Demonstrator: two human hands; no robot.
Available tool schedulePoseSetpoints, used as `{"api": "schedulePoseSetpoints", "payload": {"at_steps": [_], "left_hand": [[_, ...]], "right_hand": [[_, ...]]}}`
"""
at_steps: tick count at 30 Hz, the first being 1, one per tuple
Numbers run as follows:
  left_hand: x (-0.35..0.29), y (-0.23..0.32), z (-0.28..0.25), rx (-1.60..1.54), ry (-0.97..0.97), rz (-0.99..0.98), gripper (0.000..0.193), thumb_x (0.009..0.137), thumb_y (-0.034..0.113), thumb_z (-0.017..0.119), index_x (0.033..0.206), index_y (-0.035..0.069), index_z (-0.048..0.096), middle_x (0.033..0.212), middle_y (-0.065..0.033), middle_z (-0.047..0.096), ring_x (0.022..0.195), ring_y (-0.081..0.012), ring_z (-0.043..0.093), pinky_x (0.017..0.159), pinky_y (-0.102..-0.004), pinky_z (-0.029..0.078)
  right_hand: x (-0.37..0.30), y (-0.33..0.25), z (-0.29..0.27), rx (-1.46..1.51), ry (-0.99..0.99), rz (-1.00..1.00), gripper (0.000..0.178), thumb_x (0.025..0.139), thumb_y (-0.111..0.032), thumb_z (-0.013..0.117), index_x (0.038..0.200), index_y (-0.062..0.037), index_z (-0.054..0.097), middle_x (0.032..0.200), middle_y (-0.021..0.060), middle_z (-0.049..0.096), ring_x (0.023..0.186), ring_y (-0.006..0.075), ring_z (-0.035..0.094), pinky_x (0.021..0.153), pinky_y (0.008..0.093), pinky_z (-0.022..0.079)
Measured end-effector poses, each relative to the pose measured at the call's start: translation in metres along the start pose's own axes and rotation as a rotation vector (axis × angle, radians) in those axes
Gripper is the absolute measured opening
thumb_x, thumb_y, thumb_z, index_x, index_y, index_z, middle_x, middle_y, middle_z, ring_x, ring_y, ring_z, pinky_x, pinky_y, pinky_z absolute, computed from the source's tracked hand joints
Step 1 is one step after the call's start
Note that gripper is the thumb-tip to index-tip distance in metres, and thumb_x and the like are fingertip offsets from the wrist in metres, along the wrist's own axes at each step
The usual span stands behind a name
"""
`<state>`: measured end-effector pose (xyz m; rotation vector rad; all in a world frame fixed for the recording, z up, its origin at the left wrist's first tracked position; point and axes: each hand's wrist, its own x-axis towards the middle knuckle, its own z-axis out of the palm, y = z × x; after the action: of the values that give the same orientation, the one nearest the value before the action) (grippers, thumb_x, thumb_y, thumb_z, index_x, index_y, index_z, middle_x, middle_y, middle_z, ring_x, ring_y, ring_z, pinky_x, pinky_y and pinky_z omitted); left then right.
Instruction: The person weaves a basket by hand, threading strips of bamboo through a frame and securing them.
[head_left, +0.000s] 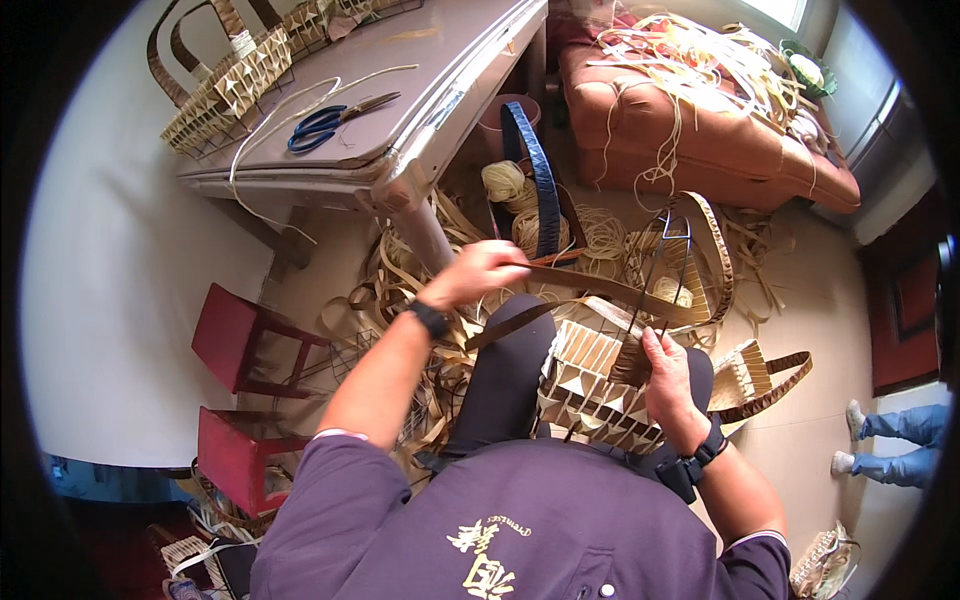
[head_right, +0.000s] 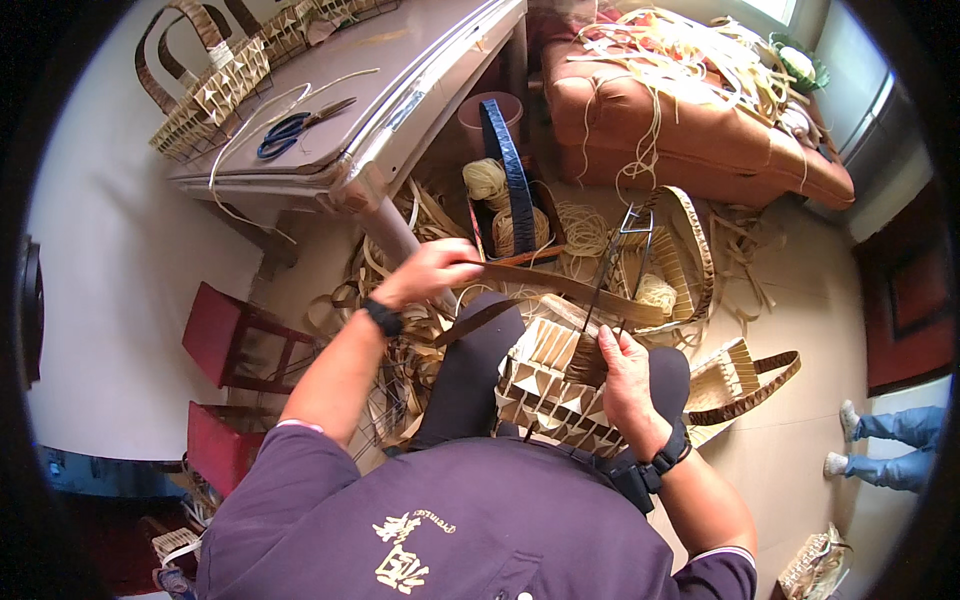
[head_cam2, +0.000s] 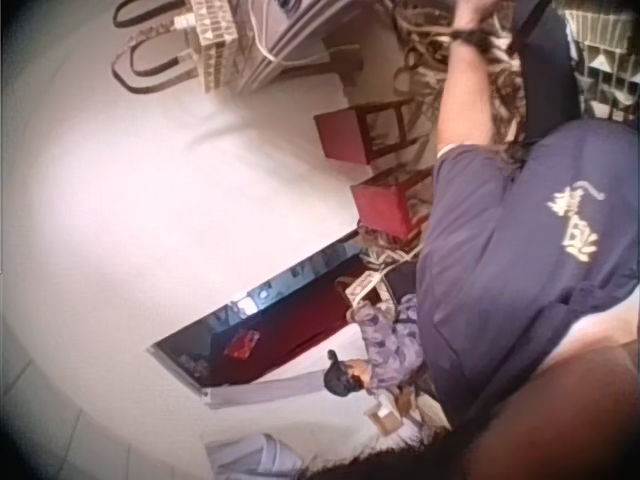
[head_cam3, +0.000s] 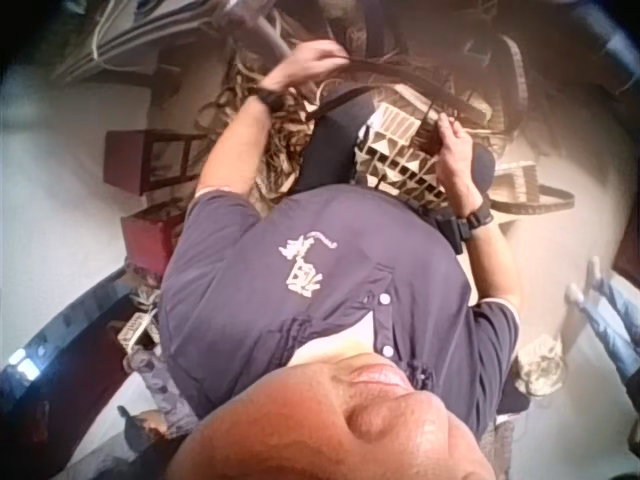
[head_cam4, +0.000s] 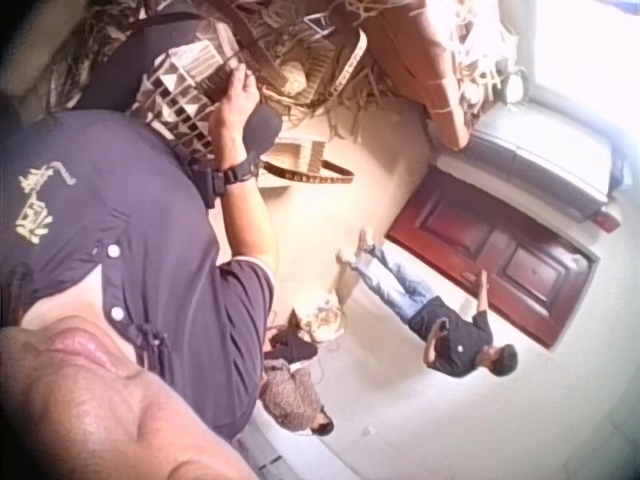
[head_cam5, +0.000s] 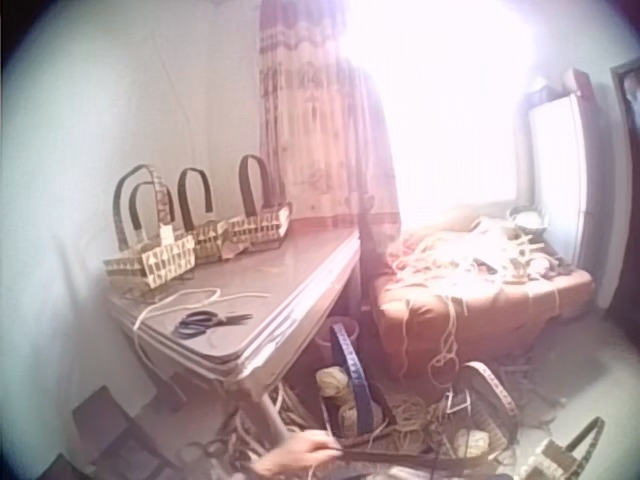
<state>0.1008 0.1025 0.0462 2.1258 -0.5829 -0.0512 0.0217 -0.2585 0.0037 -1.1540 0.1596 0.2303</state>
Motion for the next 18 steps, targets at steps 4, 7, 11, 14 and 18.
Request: {"api": "schedulePoseSetpoints", "payload": {"at_steps": [4,7,11,14,18], "left_hand": [[-0.166,-0.135,-0.101,0.271,0.408,-0.787,0.034,0.093,0.032,0.069,0.109,0.003,0.075,0.098,-0.0172,0.075,0.089,-0.0300,0.072,0.081,-0.0420,0.055],[-0.281,-0.132,-0.127,0.712,0.346,-1.429,0.036,0.091,0.035,0.075,0.113,0.006,0.076,0.110,-0.0211,0.075,0.101,-0.0383,0.072,0.087,-0.0485,0.058],[-0.273,-0.111,-0.096,0.954,0.552,-1.140,0.035,0.085,0.025,0.076,0.115,0.008,0.074,0.109,-0.0179,0.076,0.104,-0.0381,0.072,0.089,-0.0457,0.057],[-0.227,-0.121,-0.066,0.217,0.661,-0.705,0.023,0.090,0.011,0.068,0.111,0.004,0.075,0.106,-0.0135,0.076,0.103,-0.0211,0.072,0.092,-0.0351,0.056],[-0.029,0.040,0.030,-0.007,0.151,0.063,0.019,0.096,0.010,0.067,0.112,0.005,0.077,0.112,-0.0094,0.074,0.107,-0.0221,0.069,0.095,-0.0345,0.055]], "right_hand": [[-0.002,-0.001,0.011,0.013,-0.016,-0.008,0.011,0.102,-0.020,0.071,0.099,-0.0100,0.071,0.093,-0.0074,0.067,0.084,0.0036,0.053,0.082,0.0237,0.042],[-0.016,-0.018,0.025,0.044,-0.013,0.015,0.010,0.102,-0.020,0.072,0.099,-0.0102,0.071,0.093,-0.0073,0.068,0.084,0.0038,0.055,0.082,0.0236,0.044],[0.000,0.016,-0.015,0.022,0.003,-0.038,0.014,0.104,-0.020,0.066,0.109,-0.0072,0.072,0.102,-0.0002,0.075,0.089,0.0087,0.068,0.082,0.0290,0.056],[0.009,0.012,0.005,0.054,-0.086,-0.013,0.015,0.105,-0.019,0.065,0.111,-0.0064,0.071,0.103,0.0004,0.075,0.090,0.0096,0.069,0.084,0.0297,0.057],[0.007,0.010,-0.012,0.008,-0.075,-0.009,0.017,0.105,-0.019,0.064,0.114,-0.0057,0.070,0.105,0.0007,0.075,0.091,0.0102,0.069,0.087,0.0299,0.056]]}}
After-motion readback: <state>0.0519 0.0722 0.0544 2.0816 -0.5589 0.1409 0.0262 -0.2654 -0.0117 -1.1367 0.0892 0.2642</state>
